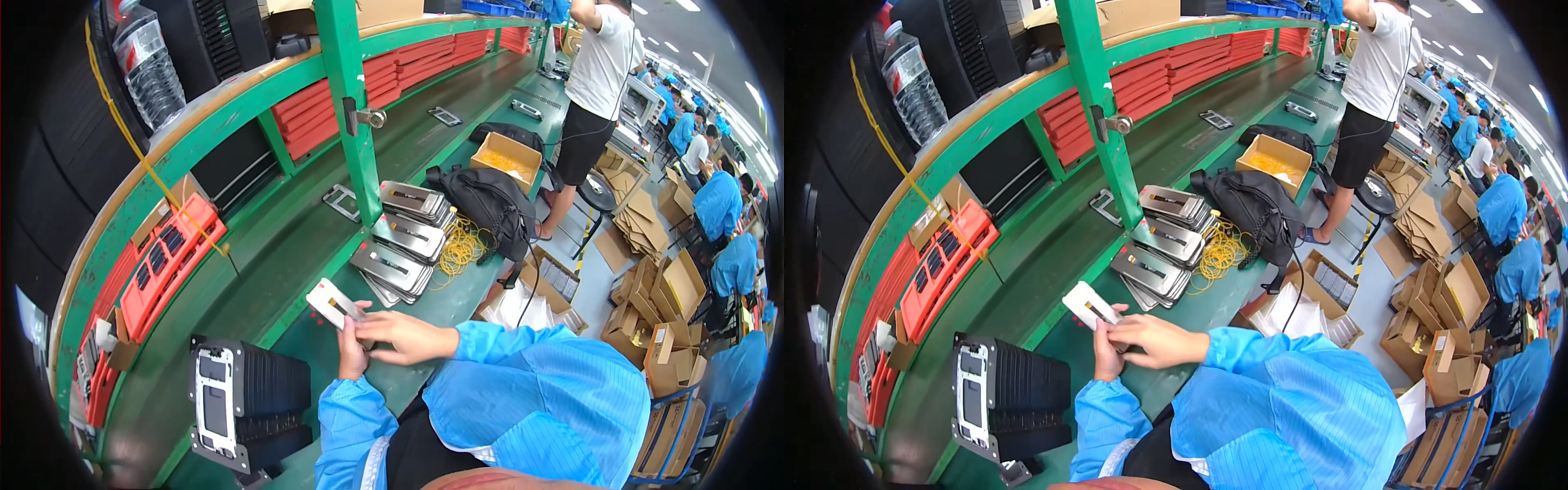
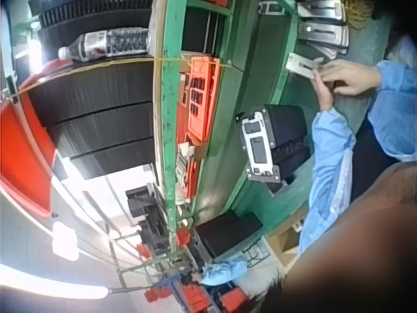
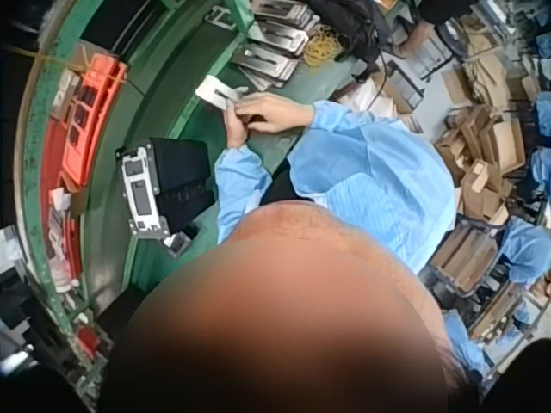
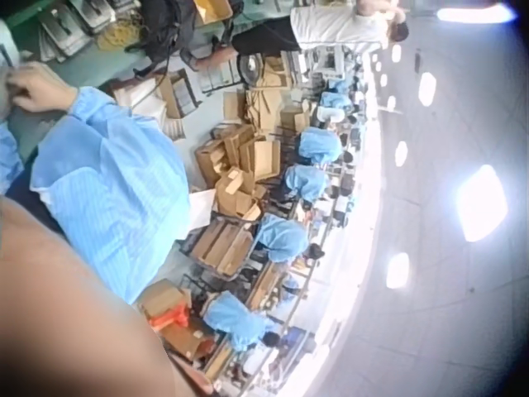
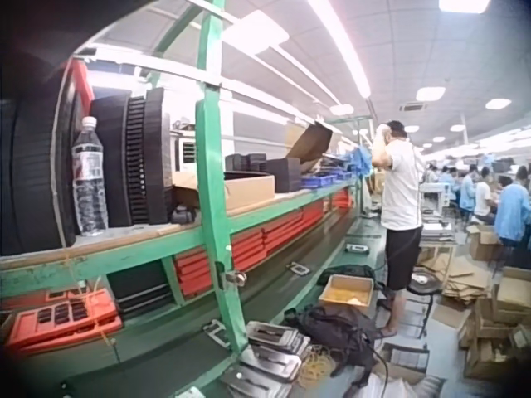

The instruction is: Assembling components and screens into device housings on a factory production line.

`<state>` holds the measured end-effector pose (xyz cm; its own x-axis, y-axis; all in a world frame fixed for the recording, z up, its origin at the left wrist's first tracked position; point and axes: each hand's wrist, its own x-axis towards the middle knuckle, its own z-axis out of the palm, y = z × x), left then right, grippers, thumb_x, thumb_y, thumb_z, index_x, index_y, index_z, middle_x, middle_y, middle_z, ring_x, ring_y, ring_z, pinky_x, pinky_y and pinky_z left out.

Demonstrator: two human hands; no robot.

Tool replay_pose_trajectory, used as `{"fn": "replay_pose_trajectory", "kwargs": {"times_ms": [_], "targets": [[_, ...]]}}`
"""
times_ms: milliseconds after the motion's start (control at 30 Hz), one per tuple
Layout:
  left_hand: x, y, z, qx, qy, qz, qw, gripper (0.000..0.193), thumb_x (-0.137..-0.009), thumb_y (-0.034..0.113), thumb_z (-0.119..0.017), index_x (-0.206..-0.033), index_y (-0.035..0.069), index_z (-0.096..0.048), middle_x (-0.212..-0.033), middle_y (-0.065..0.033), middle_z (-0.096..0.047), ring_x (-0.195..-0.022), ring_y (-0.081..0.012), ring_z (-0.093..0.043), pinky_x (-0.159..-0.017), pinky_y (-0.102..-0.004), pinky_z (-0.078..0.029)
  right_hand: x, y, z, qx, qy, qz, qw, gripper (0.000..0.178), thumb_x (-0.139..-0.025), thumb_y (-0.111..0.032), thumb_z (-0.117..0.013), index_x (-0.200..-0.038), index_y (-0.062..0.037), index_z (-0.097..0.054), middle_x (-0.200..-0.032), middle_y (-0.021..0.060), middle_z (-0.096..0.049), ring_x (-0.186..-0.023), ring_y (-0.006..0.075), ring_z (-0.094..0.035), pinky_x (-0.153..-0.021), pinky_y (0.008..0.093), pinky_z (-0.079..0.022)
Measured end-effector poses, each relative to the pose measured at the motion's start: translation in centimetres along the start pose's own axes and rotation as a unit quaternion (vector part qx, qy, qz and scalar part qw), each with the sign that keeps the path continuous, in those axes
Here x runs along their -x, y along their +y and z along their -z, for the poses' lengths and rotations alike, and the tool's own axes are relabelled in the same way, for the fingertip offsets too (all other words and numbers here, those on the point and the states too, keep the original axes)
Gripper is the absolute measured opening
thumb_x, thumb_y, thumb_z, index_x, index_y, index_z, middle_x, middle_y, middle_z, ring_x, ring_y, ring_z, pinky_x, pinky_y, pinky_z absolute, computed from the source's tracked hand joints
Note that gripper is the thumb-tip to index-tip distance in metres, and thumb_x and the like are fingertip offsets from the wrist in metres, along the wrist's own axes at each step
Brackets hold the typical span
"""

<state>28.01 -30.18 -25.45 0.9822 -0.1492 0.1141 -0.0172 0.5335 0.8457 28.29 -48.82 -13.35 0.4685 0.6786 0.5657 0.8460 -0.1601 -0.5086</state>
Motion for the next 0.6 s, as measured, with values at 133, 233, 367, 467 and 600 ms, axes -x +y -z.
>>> {"fn": "replay_pose_trajectory", "kwargs": {"times_ms": [133, 233, 367, 467, 600], "targets": [[1.6, 1.1, -3.1, -0.208, 0.058, -0.124, 0.969, 0.074, -0.106, 0.038, -0.056, -0.159, -0.003, -0.024, -0.152, -0.0165, -0.042, -0.126, -0.0282, -0.057, -0.109, -0.0376, -0.044, -2.3, 0.8, -0.4, -0.305, 0.043, -0.186, 0.933, 0.028, -0.099, -0.007, -0.065, -0.126, -0.0061, -0.063, -0.111, 0.0078, -0.073, -0.101, 0.0166, -0.069, -0.086, 0.0338, -0.055], [2.6, 0.8, -4.0, -0.366, 0.1, -0.201, 0.903, 0.083, -0.102, 0.035, -0.063, -0.16, -0.005, -0.02, -0.153, -0.0204, -0.041, -0.128, -0.0337, -0.056, -0.11, -0.0392, -0.044, -3.8, -0.4, -1.2, -0.465, 0.097, -0.27, 0.838, 0.02, -0.105, -0.015, -0.063, -0.123, -0.0053, -0.061, -0.106, 0.0022, -0.069, -0.096, 0.0081, -0.065, -0.083, 0.0276, -0.053], [3.9, 1.9, -4.8, -0.454, 0.126, -0.205, 0.858, 0.091, -0.098, 0.034, -0.069, -0.161, -0.005, -0.016, -0.149, -0.0256, -0.043, -0.127, -0.0384, -0.057, -0.106, -0.041, -0.047, -3.6, -1.8, -2.7, -0.521, 0.143, -0.256, 0.802, 0.019, -0.105, -0.015, -0.063, -0.12, -0.0035, -0.059, -0.101, 0.0002, -0.065, -0.089, 0.0065, -0.062, -0.08, 0.0254, -0.052], [4.7, 1.9, -4.8, -0.493, 0.143, -0.22, 0.83, 0.091, -0.098, 0.034, -0.069, -0.162, -0.004, -0.016, -0.146, -0.0266, -0.046, -0.122, -0.0378, -0.058, -0.101, -0.0414, -0.05, -3.6, -1.8, -2.6, -0.53, 0.095, -0.231, 0.81, 0.016, -0.106, -0.016, -0.062, -0.115, -0.0039, -0.059, -0.098, -0.0007, -0.063, -0.087, 0.0063, -0.06, -0.078, 0.0244, -0.051], [4.1, 0.7, -3.1, -0.469, 0.128, -0.225, 0.845, 0.083, -0.1, 0.033, -0.066, -0.16, -0.003, -0.02, -0.14, -0.0254, -0.052, -0.111, -0.0331, -0.062, -0.091, -0.0407, -0.054, -4.4, -0.3, -0.9, -0.521, -0.023, -0.204, 0.828, 0.014, -0.106, -0.018, -0.062, -0.109, -0.0047, -0.059, -0.096, -0.0011, -0.062, -0.086, 0.0067, -0.059, -0.077, 0.0237, -0.05]]}}
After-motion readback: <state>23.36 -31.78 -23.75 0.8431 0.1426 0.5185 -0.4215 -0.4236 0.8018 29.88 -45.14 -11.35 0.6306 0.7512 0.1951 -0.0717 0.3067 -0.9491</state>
